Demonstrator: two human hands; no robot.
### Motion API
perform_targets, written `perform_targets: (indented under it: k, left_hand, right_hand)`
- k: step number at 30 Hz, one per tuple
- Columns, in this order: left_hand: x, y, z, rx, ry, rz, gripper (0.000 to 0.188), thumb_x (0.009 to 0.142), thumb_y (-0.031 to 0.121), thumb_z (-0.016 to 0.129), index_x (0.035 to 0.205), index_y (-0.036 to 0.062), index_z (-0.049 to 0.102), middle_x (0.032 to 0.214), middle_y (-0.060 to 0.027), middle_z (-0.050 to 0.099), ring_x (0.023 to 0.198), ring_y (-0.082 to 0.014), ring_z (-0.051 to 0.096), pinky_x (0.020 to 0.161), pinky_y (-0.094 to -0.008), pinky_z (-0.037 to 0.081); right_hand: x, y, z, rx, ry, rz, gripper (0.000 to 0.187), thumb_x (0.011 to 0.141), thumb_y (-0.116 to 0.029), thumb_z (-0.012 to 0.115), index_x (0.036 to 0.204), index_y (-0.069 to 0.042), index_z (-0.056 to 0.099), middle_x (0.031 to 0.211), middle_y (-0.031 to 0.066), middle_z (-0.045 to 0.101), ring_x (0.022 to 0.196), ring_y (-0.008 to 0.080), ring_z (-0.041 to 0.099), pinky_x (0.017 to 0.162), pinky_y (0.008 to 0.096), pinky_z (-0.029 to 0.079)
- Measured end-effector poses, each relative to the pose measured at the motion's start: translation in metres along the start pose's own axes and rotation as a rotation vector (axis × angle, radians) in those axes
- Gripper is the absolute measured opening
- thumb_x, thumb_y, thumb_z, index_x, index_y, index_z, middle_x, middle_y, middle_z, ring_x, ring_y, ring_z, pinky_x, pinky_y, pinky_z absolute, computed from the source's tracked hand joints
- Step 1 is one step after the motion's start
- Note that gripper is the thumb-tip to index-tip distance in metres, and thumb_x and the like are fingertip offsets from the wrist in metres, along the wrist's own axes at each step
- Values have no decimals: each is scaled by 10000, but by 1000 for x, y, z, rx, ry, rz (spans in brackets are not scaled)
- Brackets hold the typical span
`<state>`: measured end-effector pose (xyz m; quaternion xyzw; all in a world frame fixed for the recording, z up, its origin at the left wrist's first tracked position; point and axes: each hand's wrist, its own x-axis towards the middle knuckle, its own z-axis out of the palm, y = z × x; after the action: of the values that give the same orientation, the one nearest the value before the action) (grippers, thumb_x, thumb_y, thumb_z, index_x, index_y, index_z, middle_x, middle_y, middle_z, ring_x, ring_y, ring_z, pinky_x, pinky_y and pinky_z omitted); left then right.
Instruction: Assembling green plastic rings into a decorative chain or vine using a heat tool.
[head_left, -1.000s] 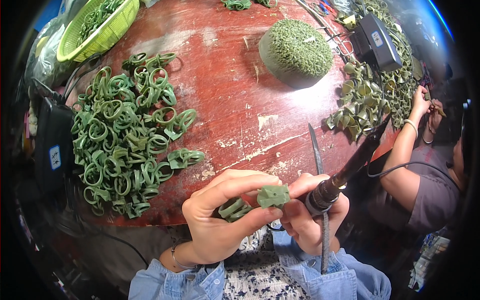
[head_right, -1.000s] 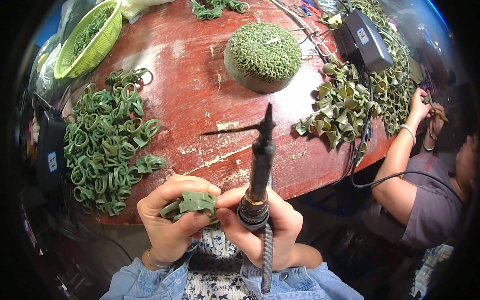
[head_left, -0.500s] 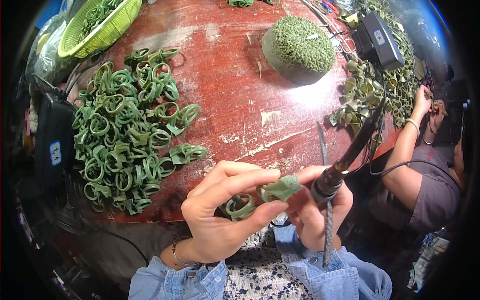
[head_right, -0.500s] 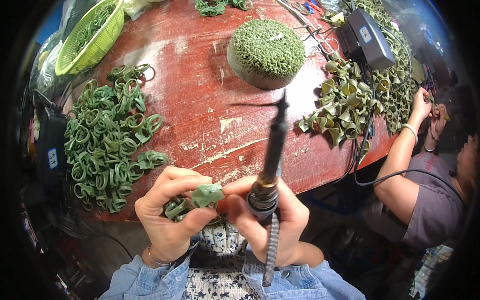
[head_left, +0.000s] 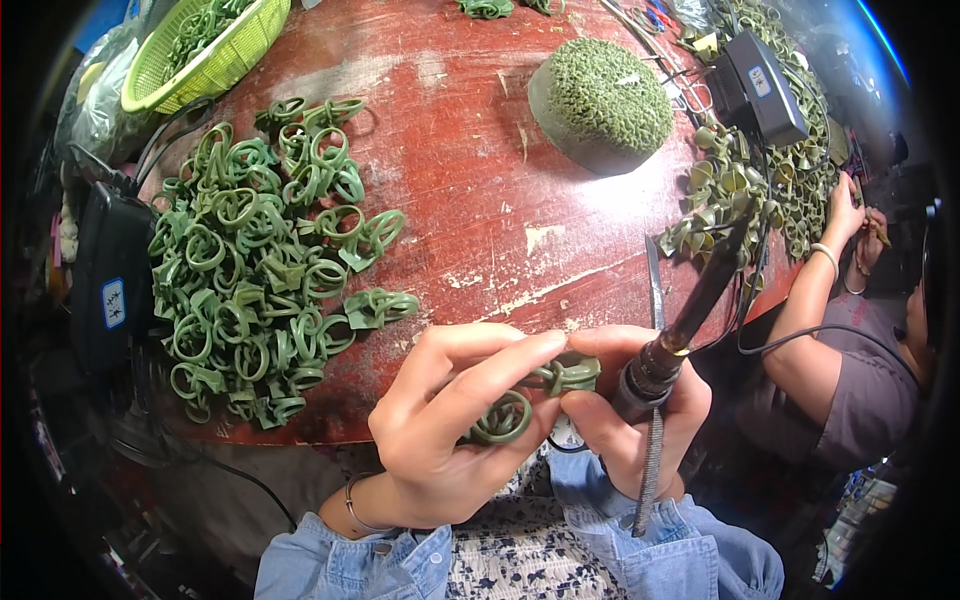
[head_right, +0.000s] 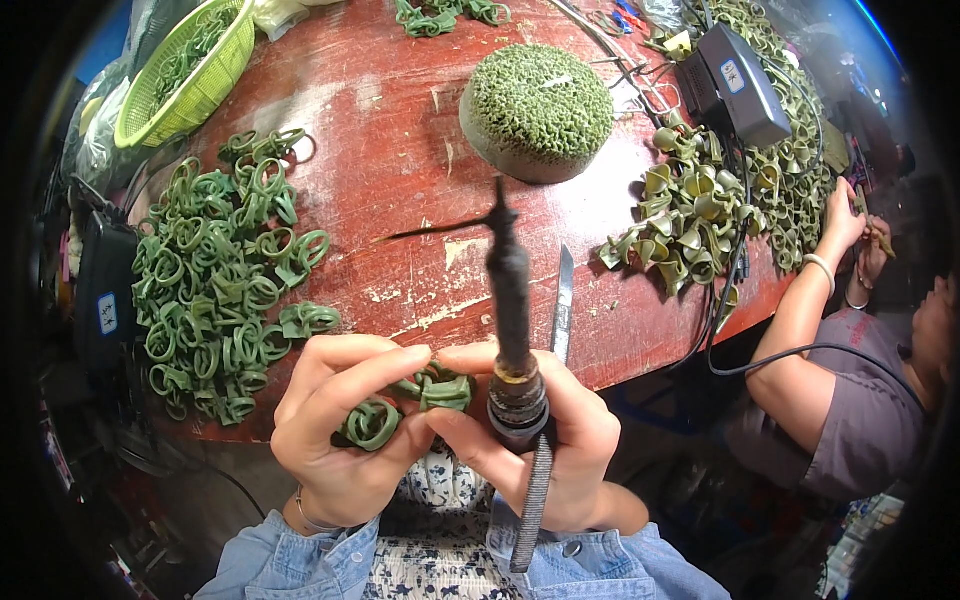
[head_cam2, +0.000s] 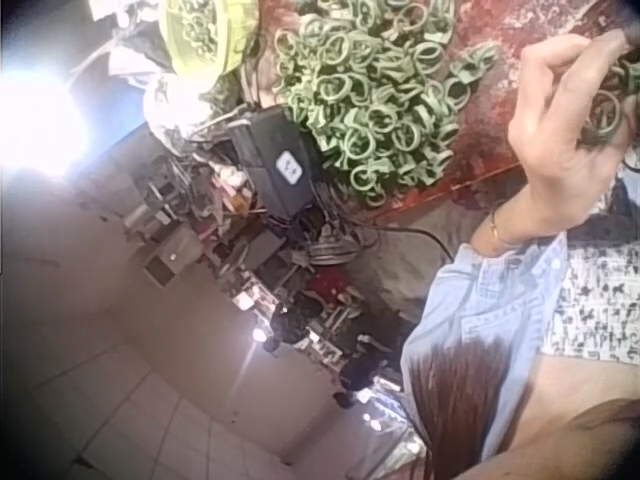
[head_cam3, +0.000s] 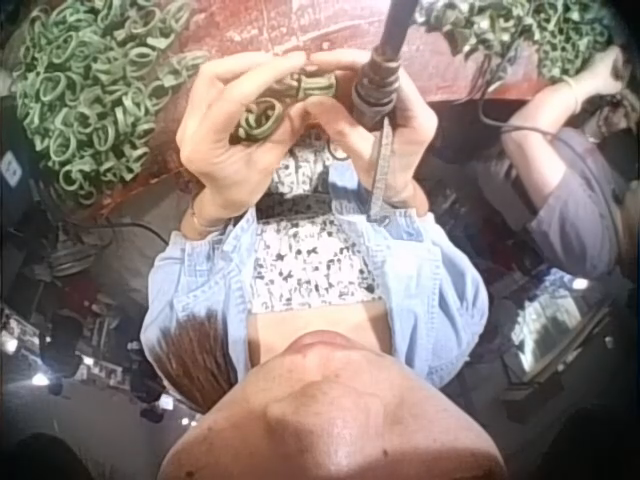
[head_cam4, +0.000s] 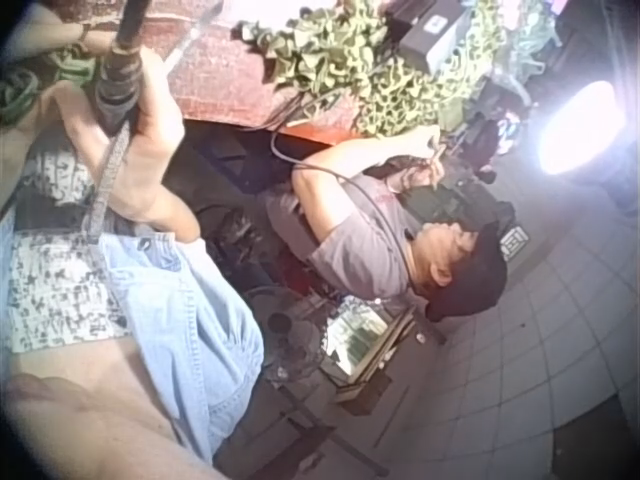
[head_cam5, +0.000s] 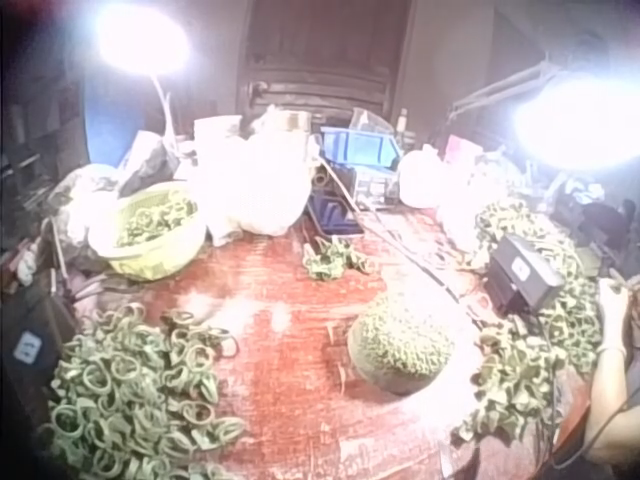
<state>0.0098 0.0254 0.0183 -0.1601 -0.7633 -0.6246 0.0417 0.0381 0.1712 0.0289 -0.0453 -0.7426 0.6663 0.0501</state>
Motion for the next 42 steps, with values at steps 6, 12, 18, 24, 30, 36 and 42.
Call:
perform_targets:
  k: [6,12,18,24,30,36,42]
  left_hand:
    - [7,3,-3,-17,1,8,443,588,-29,767,1009,24,644,900,-112,594,741,-150,608,611,-235,497]
    - [6,-4,-4,-125,5,-38,435,598,-3,782,1007,30,639,908,-103,598,737,-129,606,606,-230,501]
    - [3,-3,-4,-219,-9,-85,404,610,69,799,978,25,637,884,-82,569,753,-119,567,637,-223,477]
    - [2,-6,-6,-256,10,-123,442,574,167,839,955,41,655,826,-48,528,715,-102,509,622,-215,418]
    - [7,-4,-8,-41,41,81,443,562,203,844,938,55,662,846,-44,521,683,-97,505,585,-212,403]
    - [6,-4,-10,-49,129,27,447,592,212,833,950,26,640,888,-65,526,748,-97,525,617,-208,420]
    - [12,-14,-24,-1086,40,-534,445,856,343,585,1097,-9,458,935,-140,554,659,-160,576,545,-253,491]
  right_hand:
    - [-5,-5,-1,170,15,93,353,722,-34,732,1033,36,581,888,66,626,699,71,566,610,202,464]
    - [-4,-3,-1,261,-34,120,340,746,-42,712,1048,33,576,815,55,617,606,38,518,516,178,400]
    - [-5,-6,0,364,-67,175,272,823,-19,610,1083,38,552,703,81,604,507,39,485,420,180,343]
    - [-2,1,3,486,-135,341,276,875,-96,496,1103,57,529,681,95,604,424,50,456,365,182,300]
    - [0,0,10,371,-66,338,316,828,-180,541,1021,70,549,739,114,611,488,91,526,374,184,355]
    - [7,-19,10,198,-24,296,255,880,-29,482,1102,89,532,693,121,615,439,60,480,378,190,342]
    - [75,-46,14,-71,70,7,232,896,-156,503,932,64,568,675,147,605,345,68,465,288,160,270]
